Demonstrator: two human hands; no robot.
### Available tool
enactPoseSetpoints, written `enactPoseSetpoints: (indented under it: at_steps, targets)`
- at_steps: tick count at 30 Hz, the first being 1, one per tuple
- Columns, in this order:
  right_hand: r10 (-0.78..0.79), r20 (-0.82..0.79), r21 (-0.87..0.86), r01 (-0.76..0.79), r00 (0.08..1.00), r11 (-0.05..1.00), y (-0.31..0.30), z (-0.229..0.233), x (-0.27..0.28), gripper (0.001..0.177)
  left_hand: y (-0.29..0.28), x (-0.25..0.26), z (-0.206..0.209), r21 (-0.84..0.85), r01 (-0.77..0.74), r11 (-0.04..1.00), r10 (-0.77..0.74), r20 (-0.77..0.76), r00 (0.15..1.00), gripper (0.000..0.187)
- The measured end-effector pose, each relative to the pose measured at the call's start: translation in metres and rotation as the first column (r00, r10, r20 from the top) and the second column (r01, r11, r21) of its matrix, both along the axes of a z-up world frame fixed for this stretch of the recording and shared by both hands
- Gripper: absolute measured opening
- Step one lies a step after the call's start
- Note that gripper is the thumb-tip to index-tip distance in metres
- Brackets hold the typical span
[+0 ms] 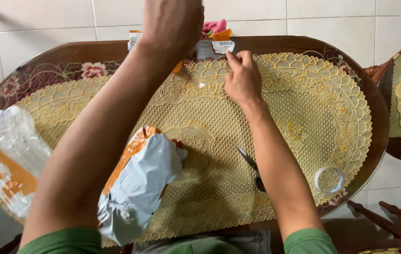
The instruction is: The person wraps a small white package with orange adhesive tape on a table. They smooth the tape, use scissors to cut excess tape, and fold the package edges to secure it.
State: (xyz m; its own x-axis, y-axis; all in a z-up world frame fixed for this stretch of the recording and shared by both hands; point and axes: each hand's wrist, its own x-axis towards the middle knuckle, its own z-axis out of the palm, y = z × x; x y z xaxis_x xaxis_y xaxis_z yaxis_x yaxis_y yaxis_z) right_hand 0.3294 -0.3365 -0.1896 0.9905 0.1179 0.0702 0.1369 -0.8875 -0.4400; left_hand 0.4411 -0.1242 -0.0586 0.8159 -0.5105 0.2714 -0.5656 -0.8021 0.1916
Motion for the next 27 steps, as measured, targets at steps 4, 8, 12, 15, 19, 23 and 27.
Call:
enactPoseSetpoints:
  at_steps: [4, 8, 12, 15, 19, 23, 27]
  targets:
    - [-0.016, 0.166, 0.227, -0.022, 0.986, 0.974, 0.003, 0.021, -0.039, 0.049, 0.076, -0.098, 0.053, -0.2, -0.055, 0.978, 0.021, -0.165, 0.986, 0.031]
    - [-0.049, -0.285, 0.532, 0.2, 0.957, 0.823, 0.027, 0.056, -0.107, 0.033, 0.14, -0.205, 0.077, -0.178, -0.251, 0.951, 0.189, -0.308, 0.933, 0.052]
    - [0.236, -0.348, 0.707, 0.088, 0.907, 0.702, 0.076, 0.075, -0.157, 0.037, 0.169, -0.304, 0.076, -0.051, -0.577, 0.815, 0.408, -0.657, 0.634, 0.086]
    - [0.301, -0.309, 0.827, 0.099, 0.902, 0.554, 0.112, 0.068, -0.171, 0.044, 0.173, -0.356, 0.065, -0.001, -0.64, 0.768, 0.426, -0.745, 0.513, 0.108]
    - [-0.004, -0.235, 0.791, 0.194, 0.972, 0.581, 0.129, 0.059, -0.194, 0.043, 0.148, -0.388, 0.049, 0.169, -0.591, 0.789, 0.564, -0.58, 0.588, 0.13]
    - [-0.046, -0.335, 0.785, 0.306, 0.941, 0.539, 0.129, 0.061, -0.225, 0.045, 0.118, -0.393, 0.04, 0.233, -0.576, 0.783, 0.604, -0.505, 0.616, 0.143]
    - [0.182, -0.321, 0.856, 0.202, 0.929, 0.477, 0.126, 0.06, -0.226, 0.056, 0.121, -0.383, 0.033, 0.239, -0.566, 0.789, 0.599, -0.504, 0.622, 0.135]
